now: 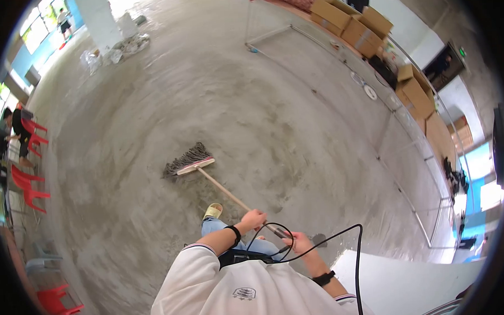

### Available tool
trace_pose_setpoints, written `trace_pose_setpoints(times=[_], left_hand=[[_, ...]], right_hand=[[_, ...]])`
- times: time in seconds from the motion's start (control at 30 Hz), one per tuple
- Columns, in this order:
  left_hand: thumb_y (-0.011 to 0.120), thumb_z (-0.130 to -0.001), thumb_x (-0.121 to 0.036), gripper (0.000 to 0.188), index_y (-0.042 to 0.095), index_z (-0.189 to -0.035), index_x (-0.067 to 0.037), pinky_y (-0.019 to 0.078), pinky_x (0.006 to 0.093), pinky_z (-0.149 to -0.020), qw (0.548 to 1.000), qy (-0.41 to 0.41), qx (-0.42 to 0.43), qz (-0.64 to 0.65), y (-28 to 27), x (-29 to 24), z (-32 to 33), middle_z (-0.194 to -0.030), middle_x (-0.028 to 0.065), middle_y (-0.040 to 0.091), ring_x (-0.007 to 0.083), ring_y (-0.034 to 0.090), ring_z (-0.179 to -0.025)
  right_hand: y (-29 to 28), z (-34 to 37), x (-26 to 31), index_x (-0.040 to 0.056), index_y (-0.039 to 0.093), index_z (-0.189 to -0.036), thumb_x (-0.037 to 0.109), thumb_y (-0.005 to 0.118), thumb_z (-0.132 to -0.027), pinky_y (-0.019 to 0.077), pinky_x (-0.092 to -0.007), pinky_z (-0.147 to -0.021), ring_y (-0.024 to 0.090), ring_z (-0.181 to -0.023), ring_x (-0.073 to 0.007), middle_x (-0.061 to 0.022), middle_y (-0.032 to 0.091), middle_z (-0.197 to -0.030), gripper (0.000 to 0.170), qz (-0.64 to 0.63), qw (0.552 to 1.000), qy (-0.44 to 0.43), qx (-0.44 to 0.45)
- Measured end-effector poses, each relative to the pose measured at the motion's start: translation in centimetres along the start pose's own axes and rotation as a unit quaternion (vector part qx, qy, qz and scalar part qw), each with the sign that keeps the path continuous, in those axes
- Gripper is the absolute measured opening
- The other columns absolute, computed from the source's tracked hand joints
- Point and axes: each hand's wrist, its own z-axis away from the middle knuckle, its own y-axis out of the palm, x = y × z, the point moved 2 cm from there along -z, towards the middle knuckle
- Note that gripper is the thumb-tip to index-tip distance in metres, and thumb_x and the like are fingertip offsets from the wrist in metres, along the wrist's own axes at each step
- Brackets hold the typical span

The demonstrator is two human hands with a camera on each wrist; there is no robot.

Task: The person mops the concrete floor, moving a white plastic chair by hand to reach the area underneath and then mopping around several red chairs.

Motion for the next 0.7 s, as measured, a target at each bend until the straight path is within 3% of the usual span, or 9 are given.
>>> trace_pose_setpoints(times=[0.1,0.17,0.3,0.37,0.47,0.53,0.63,0.67,0.7], left_hand=[[0.045,-0.080,-0.032,0.036,0.064,-0.089,-0.003,0.0511,0.0354,-0.051,0.979,0.032,0.193,-0.050,7.2,-2.6,-0.8,-0.067,0.0138,0.064,0.0232,0.065,-0.055],[0.044,-0.084,-0.035,0.036,0.062,-0.090,-0.004,0.0486,0.0343,-0.049,0.961,-0.025,0.246,-0.124,11.9,-5.8,-0.4,-0.068,0.0136,0.065,0.0224,0.065,-0.056],[0.042,-0.088,-0.041,0.038,0.057,-0.095,-0.007,0.0443,0.0317,-0.047,0.918,-0.068,0.350,-0.177,18.9,-7.4,0.6,-0.071,0.0139,0.066,0.0214,0.063,-0.058],[0.041,-0.089,-0.042,0.039,0.056,-0.096,-0.007,0.0448,0.0327,-0.048,0.895,-0.066,0.395,-0.195,21.9,-7.6,0.0,-0.072,0.0137,0.066,0.0212,0.062,-0.058],[0.041,-0.089,-0.044,0.041,0.056,-0.096,-0.007,0.0453,0.0338,-0.049,0.869,-0.061,0.440,-0.217,24.1,-8.3,-0.4,-0.072,0.0134,0.066,0.0209,0.062,-0.058],[0.039,-0.086,-0.028,0.026,0.057,-0.101,-0.015,0.0474,0.0294,-0.046,0.884,-0.054,0.401,-0.234,24.1,-10.0,0.9,-0.079,0.0095,0.065,0.0220,0.065,-0.056],[0.037,-0.088,-0.032,0.030,0.058,-0.102,-0.016,0.0495,0.0337,-0.045,0.863,0.080,0.400,-0.300,25.5,-6.5,-2.5,-0.082,0.0105,0.064,0.0246,0.065,-0.057],[0.036,-0.089,-0.034,0.032,0.058,-0.104,-0.016,0.0508,0.0361,-0.045,0.832,0.177,0.403,-0.339,26.5,-3.6,-5.4,-0.083,0.0115,0.065,0.0268,0.065,-0.056],[0.036,-0.089,-0.034,0.032,0.058,-0.104,-0.016,0.0508,0.0361,-0.045,0.833,0.173,0.399,-0.343,25.3,-3.8,-6.4,-0.083,0.0115,0.065,0.0268,0.065,-0.056]], right_hand=[[-4.9,5.9,-3.1,0.0038,0.059,-0.116,0.014,0.065,-0.079,0.0365,-0.0207,-0.051,0.045,-0.058,-0.0041,0.0064,0.051,-0.068,0.039,0.063,0.993,0.024,-0.099],[-8.3,8.8,-8.6,0.0060,0.062,-0.112,0.021,0.066,-0.077,0.0394,-0.0239,-0.049,0.049,-0.056,-0.0077,0.0006,0.057,-0.067,0.038,0.193,0.963,-0.073,-0.172],[-8.3,18.3,-4.1,0.0081,0.063,-0.111,0.025,0.068,-0.074,0.0429,-0.0274,-0.051,0.054,-0.054,-0.0134,-0.0076,0.062,-0.068,0.041,0.321,0.913,-0.007,-0.250],[-8.7,20.3,-3.8,0.0123,0.061,-0.114,0.032,0.069,-0.072,0.0483,-0.0333,-0.063,0.064,-0.071,-0.0311,-0.0168,0.063,-0.074,0.047,0.328,0.906,0.060,-0.261],[-10.8,20.4,-7.8,0.0102,0.065,-0.105,0.028,0.071,-0.070,0.0449,-0.0314,-0.054,0.059,-0.054,-0.0190,-0.0112,0.061,-0.064,0.039,0.335,0.879,0.079,-0.330],[-11.9,19.9,-9.9,0.0110,0.067,-0.102,0.029,0.072,-0.069,0.0454,-0.0336,-0.055,0.060,-0.056,-0.0227,-0.0110,0.061,-0.062,0.039,0.309,0.885,0.079,-0.339],[-12.6,17.9,-13.5,0.0140,0.067,-0.103,0.030,0.074,-0.068,0.0461,-0.0362,-0.058,0.059,-0.058,-0.0286,-0.0129,0.060,-0.061,0.040,0.357,0.871,-0.015,-0.336],[-12.0,17.5,-12.3,0.0174,0.061,-0.115,0.034,0.072,-0.069,0.0486,-0.0382,-0.064,0.063,-0.073,-0.0317,-0.0171,0.064,-0.075,0.050,0.348,0.890,0.103,-0.275],[-12.2,16.3,-11.7,0.0174,0.061,-0.115,0.034,0.072,-0.069,0.0486,-0.0382,-0.064,0.063,-0.073,-0.0317,-0.0171,0.064,-0.075,0.050,0.345,0.893,0.098,-0.273]])
